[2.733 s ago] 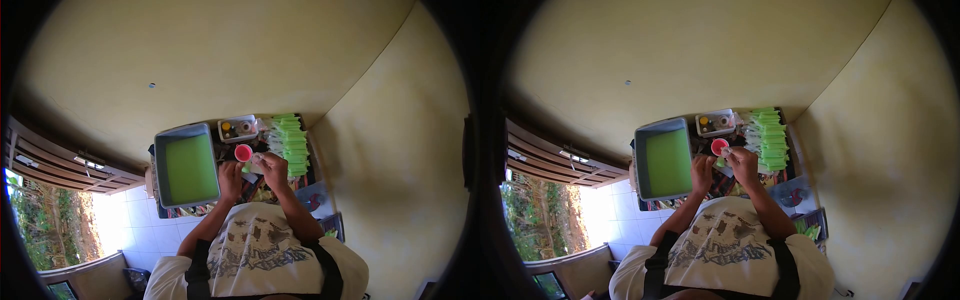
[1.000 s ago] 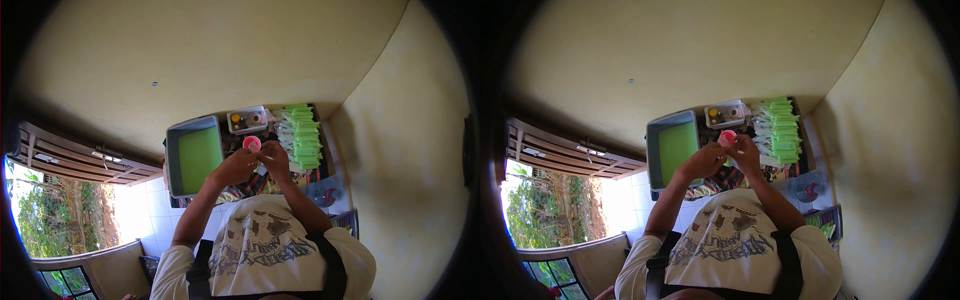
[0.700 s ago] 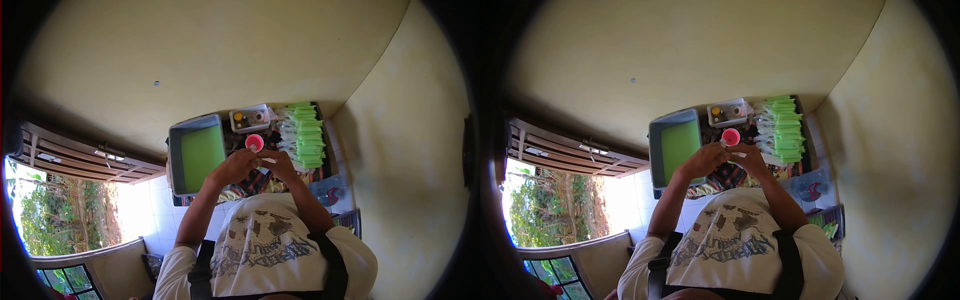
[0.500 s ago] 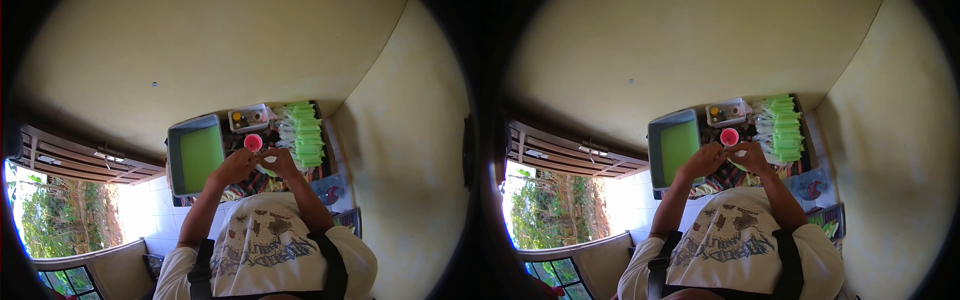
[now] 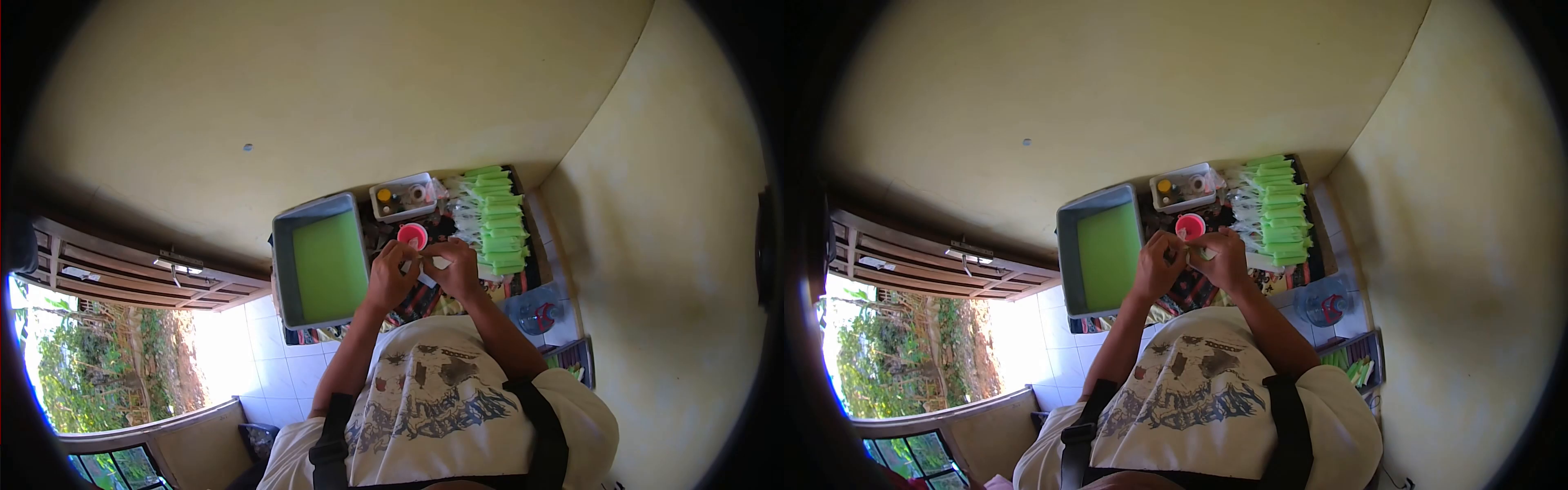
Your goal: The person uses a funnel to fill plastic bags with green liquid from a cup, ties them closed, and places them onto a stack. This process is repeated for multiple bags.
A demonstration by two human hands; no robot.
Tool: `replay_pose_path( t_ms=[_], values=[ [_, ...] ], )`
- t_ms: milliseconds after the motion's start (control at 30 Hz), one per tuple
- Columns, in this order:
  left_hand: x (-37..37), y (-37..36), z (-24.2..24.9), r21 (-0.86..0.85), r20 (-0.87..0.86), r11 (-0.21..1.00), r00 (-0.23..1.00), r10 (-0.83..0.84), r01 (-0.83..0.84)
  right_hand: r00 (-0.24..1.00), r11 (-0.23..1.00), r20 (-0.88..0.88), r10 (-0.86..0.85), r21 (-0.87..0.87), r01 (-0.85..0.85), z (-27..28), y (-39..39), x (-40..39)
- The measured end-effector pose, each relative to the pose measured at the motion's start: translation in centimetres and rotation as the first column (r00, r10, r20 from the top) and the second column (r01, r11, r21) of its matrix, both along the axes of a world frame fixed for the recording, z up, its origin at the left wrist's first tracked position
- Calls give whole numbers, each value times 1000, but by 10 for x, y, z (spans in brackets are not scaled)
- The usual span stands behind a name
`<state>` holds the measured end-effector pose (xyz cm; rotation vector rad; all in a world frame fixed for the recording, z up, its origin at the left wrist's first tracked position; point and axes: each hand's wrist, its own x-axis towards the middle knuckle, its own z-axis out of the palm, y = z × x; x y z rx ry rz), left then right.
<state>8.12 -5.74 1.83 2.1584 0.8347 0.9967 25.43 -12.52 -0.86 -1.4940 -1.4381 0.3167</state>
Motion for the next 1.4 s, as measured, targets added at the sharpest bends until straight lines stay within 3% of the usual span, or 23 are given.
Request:
replay_pose_path(
  t_ms=[167,267,367,433,467,567,667,700,767,867,967,1067,1167,1267,1400],
  values=[
    [15,-10,-6,-33,42,959,958,284,-283,993,982,-29,-113,149,116,5,13,-10],
    [15,-11,7,-82,20,949,952,307,-304,995,985,-66,-80,146,89,-4,17,-11],
    [10,-10,5,-63,5,953,955,296,-295,969,999,-243,-45,-9,44,-10,16,-13],
    [6,-7,-8,-12,19,974,974,227,-227,934,985,-339,114,-83,-151,-31,19,1],
    [4,-5,-15,14,27,982,981,190,-191,902,963,-389,186,-112,-247,-42,22,7],
    [-1,-3,1,-139,-10,977,986,164,-164,637,939,-762,115,-127,-321,-55,18,-9],
    [-12,1,-19,-303,-46,945,992,118,-126,409,944,-903,134,-9,-331,-78,15,-13],
    [-15,3,-20,-541,15,837,994,106,-82,610,958,-775,162,-26,-287,-72,16,-13],
    [-18,5,-22,-882,136,467,982,130,60,902,981,-398,169,-23,-194,-60,18,-10],
    [-20,5,-52,-911,375,282,891,256,302,985,997,-168,45,-55,-55,-30,14,-15],
    [-16,4,-47,-901,433,184,835,339,393,983,998,-180,30,51,-21,-18,13,-19],
    [-11,3,-25,-931,361,205,856,371,303,980,989,-144,137,72,-127,4,11,-13],
    [-14,6,-28,-933,340,227,888,309,278,981,987,-105,161,43,-158,-15,18,-4],
    [-22,16,-58,-924,345,260,904,252,280,985,985,-65,160,77,-155,-18,20,-3],
    [-11,9,-46,-913,127,408,955,268,7,960,987,-234,157,8,-160,-14,19,-8]
  ],
)
